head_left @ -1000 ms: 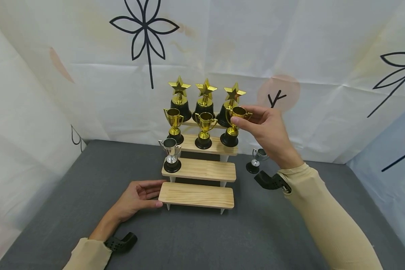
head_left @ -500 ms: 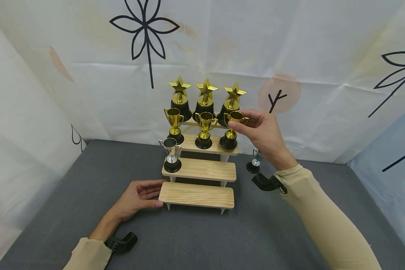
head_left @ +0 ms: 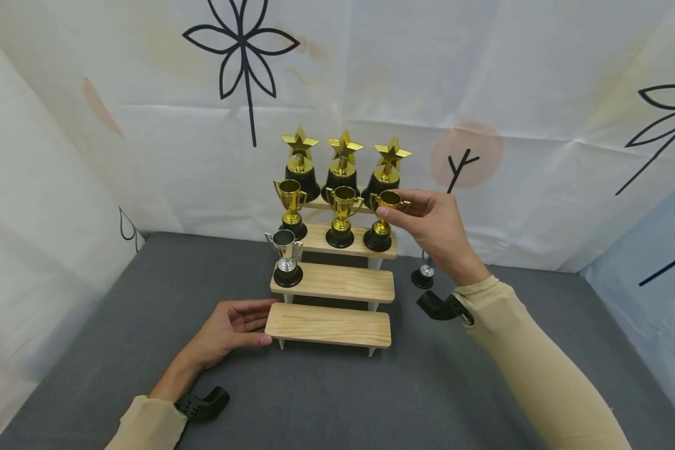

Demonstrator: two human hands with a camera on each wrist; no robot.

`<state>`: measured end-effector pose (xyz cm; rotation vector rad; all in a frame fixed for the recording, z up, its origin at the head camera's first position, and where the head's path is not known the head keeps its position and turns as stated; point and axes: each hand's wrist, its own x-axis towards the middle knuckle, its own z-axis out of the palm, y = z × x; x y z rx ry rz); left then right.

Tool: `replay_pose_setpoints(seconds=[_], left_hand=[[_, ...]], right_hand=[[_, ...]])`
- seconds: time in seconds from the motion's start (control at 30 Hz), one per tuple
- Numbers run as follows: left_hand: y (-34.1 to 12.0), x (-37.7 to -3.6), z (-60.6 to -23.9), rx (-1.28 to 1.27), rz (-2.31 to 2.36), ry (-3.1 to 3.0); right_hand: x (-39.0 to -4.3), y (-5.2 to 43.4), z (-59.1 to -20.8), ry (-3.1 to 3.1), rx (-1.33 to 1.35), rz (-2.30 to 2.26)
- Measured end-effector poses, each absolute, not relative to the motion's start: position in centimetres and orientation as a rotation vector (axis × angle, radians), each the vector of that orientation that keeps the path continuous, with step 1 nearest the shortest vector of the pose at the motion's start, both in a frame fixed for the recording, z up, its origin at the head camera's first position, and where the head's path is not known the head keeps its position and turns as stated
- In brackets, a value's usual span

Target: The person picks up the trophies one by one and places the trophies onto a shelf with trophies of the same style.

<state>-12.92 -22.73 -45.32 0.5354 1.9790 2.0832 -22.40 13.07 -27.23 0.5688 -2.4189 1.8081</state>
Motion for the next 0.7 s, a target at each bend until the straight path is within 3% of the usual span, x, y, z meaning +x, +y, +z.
replay_pose_setpoints(seconds=[0.7], left_hand=[[-22.81, -13.0, -45.52, 0.551, 2.088, 1.974]], right_hand=[[-22.59, 12.74, -27.49, -2.374, 0.554, 1.853]])
